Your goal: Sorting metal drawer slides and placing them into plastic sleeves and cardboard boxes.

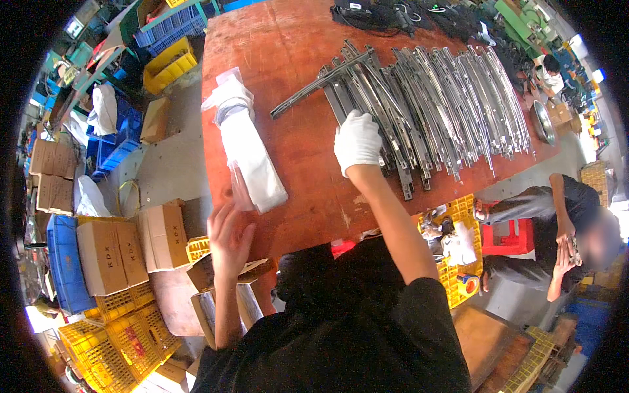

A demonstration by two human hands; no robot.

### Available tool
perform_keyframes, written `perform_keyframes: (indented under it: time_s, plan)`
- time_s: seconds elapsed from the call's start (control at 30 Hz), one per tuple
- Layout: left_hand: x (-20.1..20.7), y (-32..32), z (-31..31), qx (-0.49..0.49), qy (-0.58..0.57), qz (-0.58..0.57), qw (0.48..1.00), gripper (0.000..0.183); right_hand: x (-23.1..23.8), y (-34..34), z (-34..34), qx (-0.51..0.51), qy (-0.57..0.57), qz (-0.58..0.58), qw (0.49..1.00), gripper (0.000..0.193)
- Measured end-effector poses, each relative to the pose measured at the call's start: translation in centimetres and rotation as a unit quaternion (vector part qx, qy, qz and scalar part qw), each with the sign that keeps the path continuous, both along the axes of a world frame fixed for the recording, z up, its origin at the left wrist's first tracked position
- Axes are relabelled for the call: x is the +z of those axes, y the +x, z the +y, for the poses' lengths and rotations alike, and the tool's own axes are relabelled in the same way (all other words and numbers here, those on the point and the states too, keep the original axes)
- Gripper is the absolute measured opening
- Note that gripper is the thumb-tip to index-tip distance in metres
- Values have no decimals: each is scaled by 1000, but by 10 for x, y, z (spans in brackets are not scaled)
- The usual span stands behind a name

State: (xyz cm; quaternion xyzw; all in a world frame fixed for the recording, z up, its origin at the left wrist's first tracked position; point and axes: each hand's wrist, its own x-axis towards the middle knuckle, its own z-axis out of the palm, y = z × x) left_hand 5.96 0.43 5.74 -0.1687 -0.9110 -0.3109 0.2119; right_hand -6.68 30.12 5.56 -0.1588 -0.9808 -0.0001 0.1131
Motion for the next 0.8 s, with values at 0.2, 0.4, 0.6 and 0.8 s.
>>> perform_keyframes:
  time_s: [0.2,0.4,0.6,0.8]
  plan:
    - [-35,-41,17,-139,-66,-42,987,24,10,62,24,40,-173,-36,983,38]
    - [-5,-30,44,-56,-37,42,997,15,10,111,20,18,-255,-69,964,58]
    - [-3,-19,50,-9,111,-87,990,19,19,105,50,59,-337,-84,936,51]
    - [-10,-13,40,-15,100,-62,993,10,36,125,20,85,-279,-44,956,36]
